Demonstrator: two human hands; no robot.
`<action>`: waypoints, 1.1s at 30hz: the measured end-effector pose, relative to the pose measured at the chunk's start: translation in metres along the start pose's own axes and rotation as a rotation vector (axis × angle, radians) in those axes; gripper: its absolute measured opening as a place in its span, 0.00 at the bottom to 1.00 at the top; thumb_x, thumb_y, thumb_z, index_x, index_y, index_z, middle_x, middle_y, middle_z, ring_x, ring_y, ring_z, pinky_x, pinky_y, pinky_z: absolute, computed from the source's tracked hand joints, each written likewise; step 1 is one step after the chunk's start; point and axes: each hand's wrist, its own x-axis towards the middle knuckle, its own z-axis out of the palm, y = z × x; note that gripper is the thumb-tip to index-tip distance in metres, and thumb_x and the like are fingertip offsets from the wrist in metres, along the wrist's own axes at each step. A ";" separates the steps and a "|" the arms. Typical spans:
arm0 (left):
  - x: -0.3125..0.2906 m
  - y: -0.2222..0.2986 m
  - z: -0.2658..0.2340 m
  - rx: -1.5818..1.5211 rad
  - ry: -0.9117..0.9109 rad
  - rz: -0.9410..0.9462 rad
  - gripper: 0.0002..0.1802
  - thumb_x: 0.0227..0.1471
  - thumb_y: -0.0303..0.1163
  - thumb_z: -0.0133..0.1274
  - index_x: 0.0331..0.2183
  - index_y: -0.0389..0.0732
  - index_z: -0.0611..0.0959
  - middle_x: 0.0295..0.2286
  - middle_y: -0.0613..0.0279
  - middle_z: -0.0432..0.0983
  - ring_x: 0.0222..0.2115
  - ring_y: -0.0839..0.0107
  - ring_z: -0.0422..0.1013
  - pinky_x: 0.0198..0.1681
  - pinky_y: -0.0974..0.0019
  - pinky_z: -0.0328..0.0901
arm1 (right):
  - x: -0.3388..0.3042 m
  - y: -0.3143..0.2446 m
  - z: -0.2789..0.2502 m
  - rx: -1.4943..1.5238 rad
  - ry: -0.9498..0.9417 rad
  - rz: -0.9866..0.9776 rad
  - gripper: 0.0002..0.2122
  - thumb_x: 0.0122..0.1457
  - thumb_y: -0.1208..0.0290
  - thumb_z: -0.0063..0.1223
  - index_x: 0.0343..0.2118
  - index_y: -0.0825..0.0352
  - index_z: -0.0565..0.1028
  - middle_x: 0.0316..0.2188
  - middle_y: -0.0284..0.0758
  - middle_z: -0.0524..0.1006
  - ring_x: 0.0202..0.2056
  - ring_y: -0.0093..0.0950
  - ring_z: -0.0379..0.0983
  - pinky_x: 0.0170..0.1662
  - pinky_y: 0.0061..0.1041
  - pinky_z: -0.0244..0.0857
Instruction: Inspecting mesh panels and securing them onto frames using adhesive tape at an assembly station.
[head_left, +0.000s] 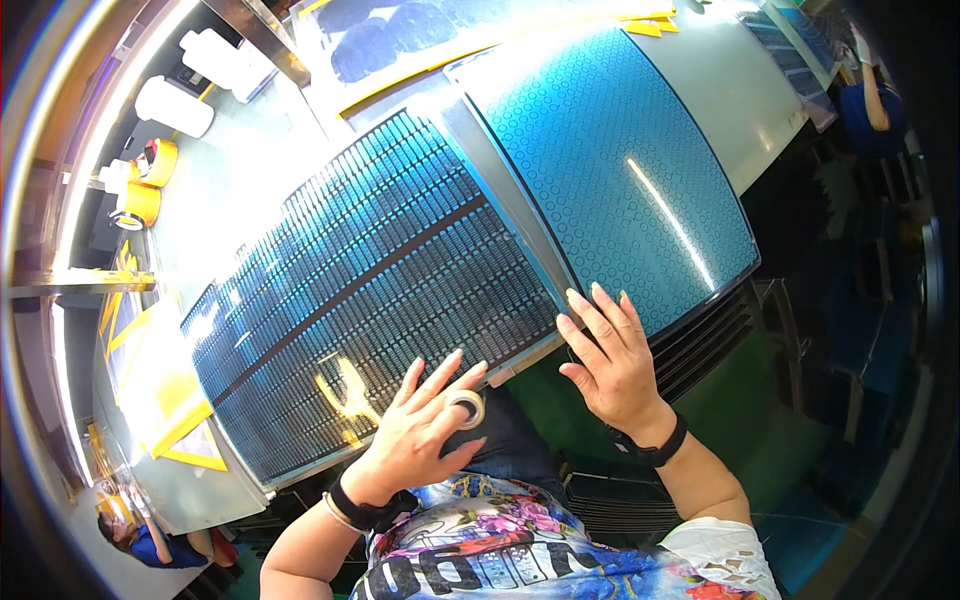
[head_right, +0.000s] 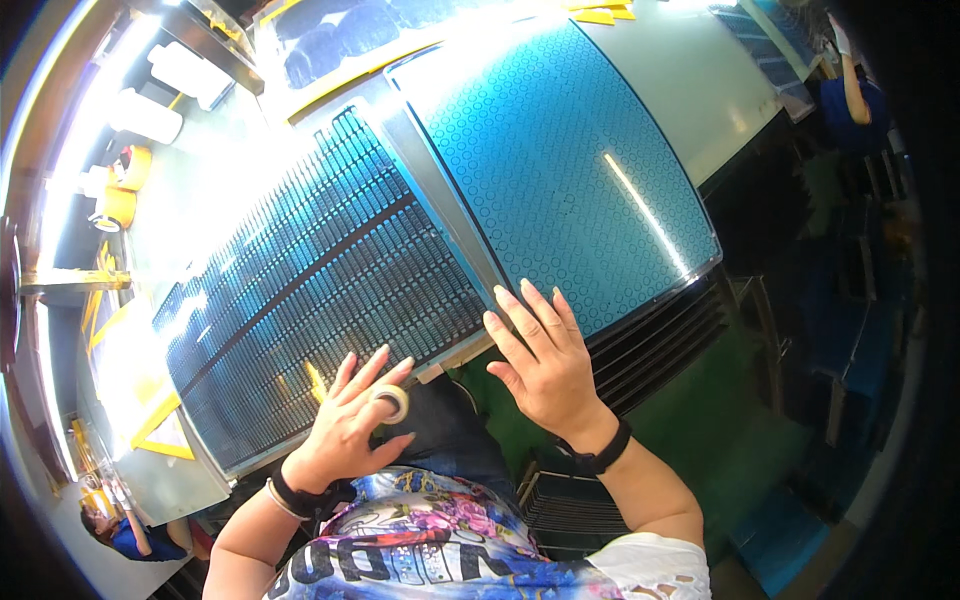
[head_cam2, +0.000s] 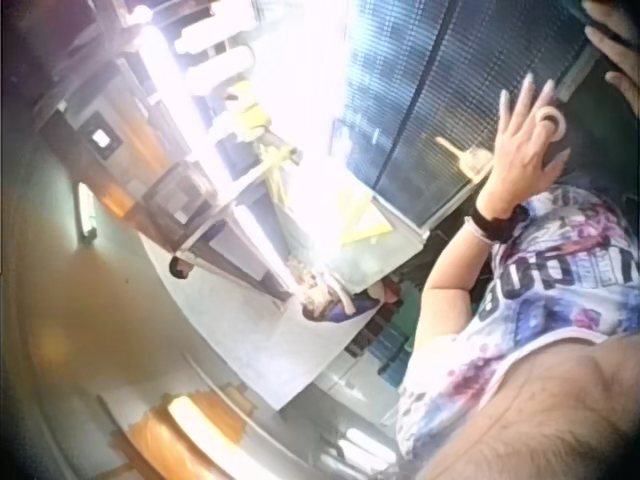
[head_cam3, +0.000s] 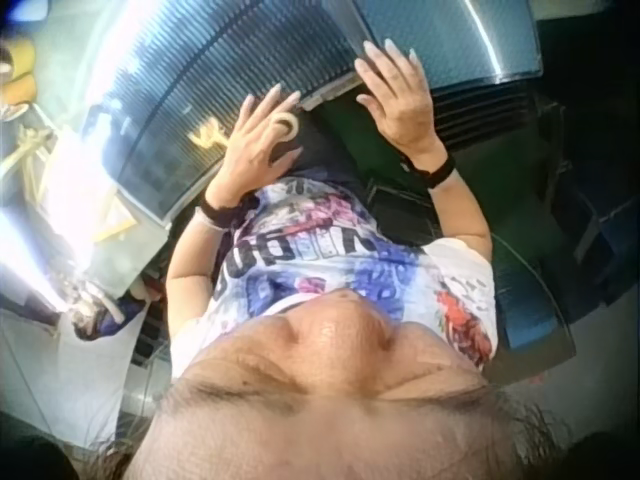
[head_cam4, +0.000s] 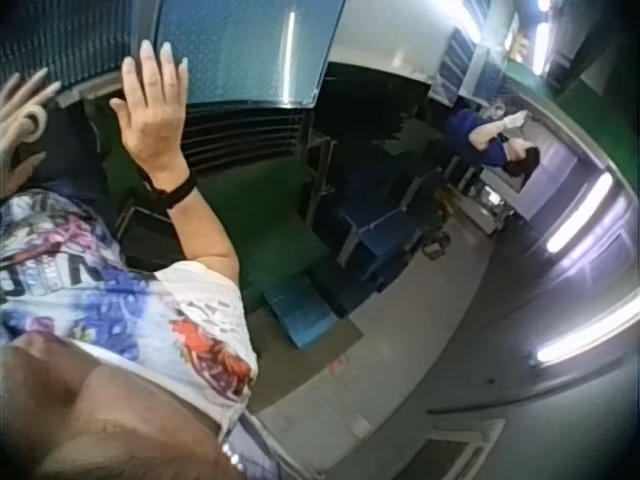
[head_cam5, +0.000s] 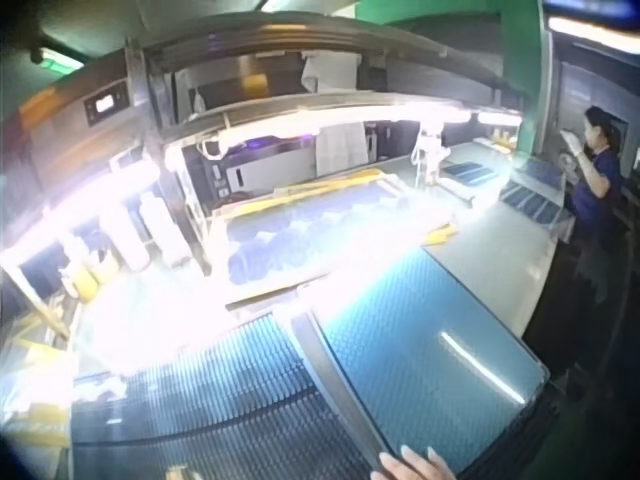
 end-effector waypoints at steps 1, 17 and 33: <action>0.003 0.001 0.003 0.030 -0.029 -0.015 0.22 0.40 0.35 0.67 0.35 0.43 0.73 0.60 0.56 0.65 0.64 0.49 0.56 0.65 0.37 0.45 | 0.000 0.000 -0.001 -0.010 -0.025 0.009 0.21 0.60 0.57 0.52 0.53 0.64 0.75 0.60 0.40 0.68 0.63 0.43 0.60 0.66 0.48 0.48; -0.010 -0.003 -0.013 -0.108 -0.017 0.094 0.20 0.48 0.35 0.60 0.41 0.42 0.72 0.63 0.60 0.60 0.65 0.55 0.52 0.65 0.37 0.46 | 0.090 -0.003 -0.002 -0.078 -0.127 -0.175 0.30 0.61 0.55 0.51 0.62 0.67 0.64 0.67 0.38 0.58 0.68 0.45 0.48 0.66 0.56 0.41; -0.245 -0.132 -0.044 0.290 0.815 -0.836 0.26 0.53 0.39 0.59 0.49 0.39 0.70 0.61 0.49 0.62 0.62 0.46 0.56 0.63 0.39 0.49 | 0.015 -0.029 -0.044 -0.085 -0.171 0.107 0.25 0.47 0.62 0.68 0.47 0.67 0.72 0.50 0.44 0.72 0.52 0.44 0.68 0.55 0.38 0.63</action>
